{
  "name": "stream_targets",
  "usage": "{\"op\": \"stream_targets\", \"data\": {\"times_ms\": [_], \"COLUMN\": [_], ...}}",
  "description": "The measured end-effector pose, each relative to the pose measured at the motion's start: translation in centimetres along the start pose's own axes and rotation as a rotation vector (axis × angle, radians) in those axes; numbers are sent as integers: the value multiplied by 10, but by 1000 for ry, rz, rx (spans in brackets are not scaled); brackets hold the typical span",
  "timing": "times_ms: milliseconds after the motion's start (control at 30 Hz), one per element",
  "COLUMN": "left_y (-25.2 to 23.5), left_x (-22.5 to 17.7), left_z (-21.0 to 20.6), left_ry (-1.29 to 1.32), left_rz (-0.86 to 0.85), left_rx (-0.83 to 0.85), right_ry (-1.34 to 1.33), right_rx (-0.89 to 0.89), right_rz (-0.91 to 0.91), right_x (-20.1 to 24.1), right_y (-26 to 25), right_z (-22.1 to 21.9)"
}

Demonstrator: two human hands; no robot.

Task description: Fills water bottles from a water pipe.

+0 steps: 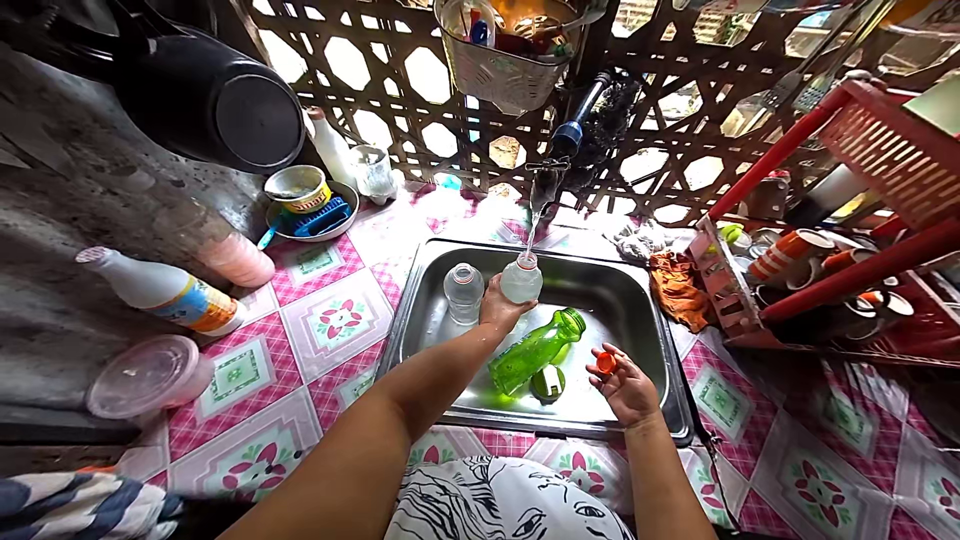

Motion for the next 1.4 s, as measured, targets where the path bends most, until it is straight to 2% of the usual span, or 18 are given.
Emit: {"op": "stream_targets", "data": {"times_ms": [767, 933, 1133, 1267, 1400], "left_y": [-3, -4, -3, -3, -1], "left_x": [1, 2, 3, 2, 2], "left_z": [-2, -4, -4, -3, -1], "left_ry": [85, 100, 92, 86, 119], "left_rz": [-3, -12, -27, -17, 5], "left_rx": [-9, -20, -13, -14, 2], "right_ry": [-17, 129, 271, 434, 565], "right_rx": [22, 116, 225, 274, 272], "right_rz": [-1, 126, 220, 295, 294], "right_x": [8, 42, 78, 82, 71], "right_y": [-2, -4, -26, -46, -64], "right_z": [-7, -48, -128, -180, -214]}}
Point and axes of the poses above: each hand's wrist, its own y-axis away from the middle knuckle, its own z-axis out of the back of the hand, x = y × z, the point moved 3 cm from there along -y, towards the middle knuckle, and after that the axes turned 11 degrees about -x, right-handed, at the moved point
